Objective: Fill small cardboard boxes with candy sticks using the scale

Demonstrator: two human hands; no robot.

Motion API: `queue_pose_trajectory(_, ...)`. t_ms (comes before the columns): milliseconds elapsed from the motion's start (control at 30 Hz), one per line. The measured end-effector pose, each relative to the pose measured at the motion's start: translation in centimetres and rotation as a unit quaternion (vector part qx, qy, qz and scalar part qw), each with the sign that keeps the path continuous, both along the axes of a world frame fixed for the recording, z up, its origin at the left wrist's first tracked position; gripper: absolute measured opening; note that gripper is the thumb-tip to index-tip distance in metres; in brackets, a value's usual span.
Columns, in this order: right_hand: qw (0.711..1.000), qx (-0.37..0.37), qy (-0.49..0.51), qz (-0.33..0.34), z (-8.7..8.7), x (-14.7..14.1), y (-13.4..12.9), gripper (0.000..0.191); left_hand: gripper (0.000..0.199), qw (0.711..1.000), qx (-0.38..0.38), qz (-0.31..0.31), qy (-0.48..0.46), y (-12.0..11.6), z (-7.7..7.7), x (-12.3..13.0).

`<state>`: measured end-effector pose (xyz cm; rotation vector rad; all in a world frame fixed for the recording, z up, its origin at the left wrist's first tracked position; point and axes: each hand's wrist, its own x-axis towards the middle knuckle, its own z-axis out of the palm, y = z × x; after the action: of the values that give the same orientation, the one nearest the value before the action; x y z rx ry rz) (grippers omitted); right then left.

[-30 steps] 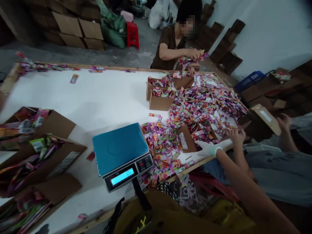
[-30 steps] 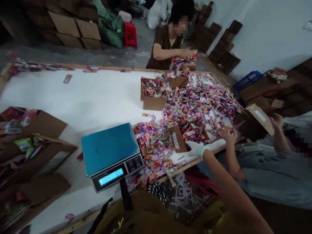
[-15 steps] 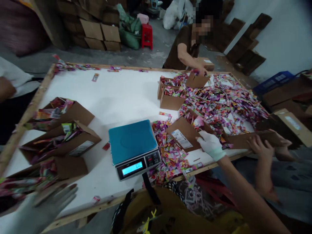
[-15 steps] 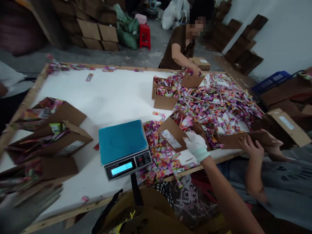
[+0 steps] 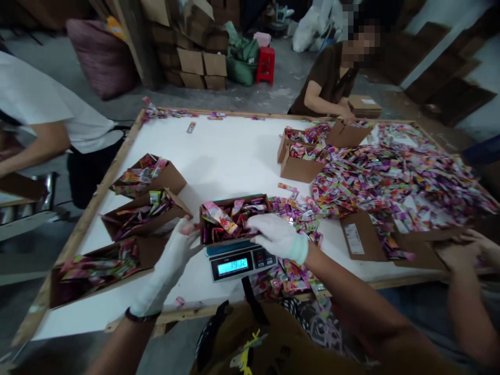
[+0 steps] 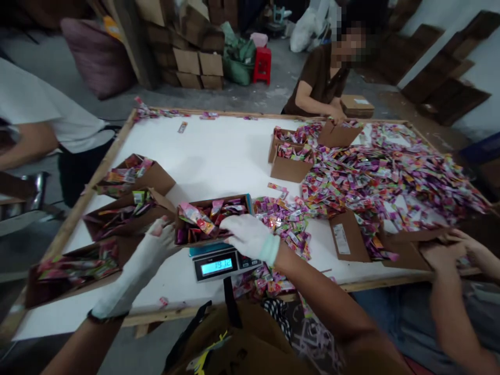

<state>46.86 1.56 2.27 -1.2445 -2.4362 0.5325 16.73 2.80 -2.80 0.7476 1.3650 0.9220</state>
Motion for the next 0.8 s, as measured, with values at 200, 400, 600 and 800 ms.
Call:
queue_pose_trajectory(200, 0.93, -0.153, 0.088, -0.324, -8.4, 9.4, 1.0, 0.05, 0.07, 0.999, -0.004, 0.04, -0.037, -1.1, 0.8, 1.5)
queue_pose_trajectory(400, 0.871, -0.321, -0.09, -0.36, -19.3, 8.1, -1.1, 0.082, 0.059, 0.991, -0.083, 0.107, 0.005, -0.8, 0.3, 0.2)
queue_pose_trajectory(600, 0.865, -0.337, -0.164, -0.333, -20.5, 9.8, -4.2, 0.054, 0.062, 0.995, -0.043, 0.09, 0.016, -1.0, 0.3, 0.4)
queue_pose_trajectory(800, 0.865, -0.345, -0.162, -0.326, -17.4, 16.6, -3.5, 0.047, 0.061, 0.996, 0.008, 0.079, 0.03, -0.5, 0.4, 1.0)
